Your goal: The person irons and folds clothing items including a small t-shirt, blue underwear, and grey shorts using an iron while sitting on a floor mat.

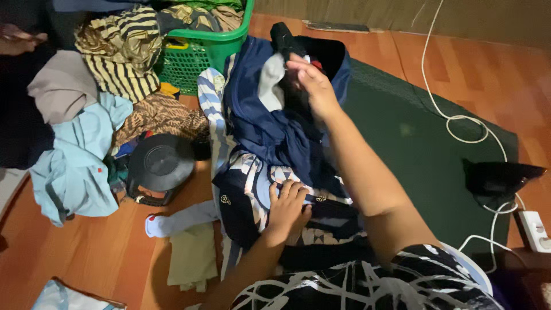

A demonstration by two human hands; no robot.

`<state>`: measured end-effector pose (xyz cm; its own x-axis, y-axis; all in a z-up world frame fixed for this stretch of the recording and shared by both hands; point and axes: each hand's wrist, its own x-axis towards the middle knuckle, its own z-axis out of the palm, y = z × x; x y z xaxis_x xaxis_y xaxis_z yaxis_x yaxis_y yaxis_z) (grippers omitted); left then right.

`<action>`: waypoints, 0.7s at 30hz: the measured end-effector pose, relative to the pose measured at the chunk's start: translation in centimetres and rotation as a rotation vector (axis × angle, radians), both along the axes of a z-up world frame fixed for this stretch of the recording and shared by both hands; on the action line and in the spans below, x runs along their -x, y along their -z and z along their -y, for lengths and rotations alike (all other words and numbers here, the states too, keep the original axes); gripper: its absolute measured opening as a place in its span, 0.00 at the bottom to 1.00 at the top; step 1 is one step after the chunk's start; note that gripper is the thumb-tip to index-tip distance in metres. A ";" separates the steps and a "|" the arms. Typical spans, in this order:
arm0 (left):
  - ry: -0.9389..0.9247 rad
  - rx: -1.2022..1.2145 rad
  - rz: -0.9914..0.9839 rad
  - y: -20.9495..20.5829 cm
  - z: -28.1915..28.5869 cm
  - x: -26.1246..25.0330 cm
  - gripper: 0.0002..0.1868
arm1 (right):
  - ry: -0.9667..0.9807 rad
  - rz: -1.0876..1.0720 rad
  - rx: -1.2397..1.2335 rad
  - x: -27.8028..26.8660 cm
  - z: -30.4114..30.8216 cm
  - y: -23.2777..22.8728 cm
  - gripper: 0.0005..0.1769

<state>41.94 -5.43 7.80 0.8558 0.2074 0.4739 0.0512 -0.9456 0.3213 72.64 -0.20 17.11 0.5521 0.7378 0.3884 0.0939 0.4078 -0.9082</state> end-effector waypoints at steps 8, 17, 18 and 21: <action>0.001 0.019 0.031 -0.6 -0.1 -0.4 0.23 | 0.575 0.952 0.651 12.1 9.6 9.2 0.39; 0.041 0.039 -0.056 0.0 0.4 0.2 0.24 | 0.400 0.803 0.719 15.6 21.1 6.4 0.27; 0.047 0.040 -0.055 0.0 0.5 0.2 0.24 | 0.392 0.807 0.588 16.5 22.7 6.4 0.28; -0.026 -0.008 -0.336 -0.2 0.9 0.5 0.27 | 0.368 0.416 0.697 19.0 27.8 6.8 0.28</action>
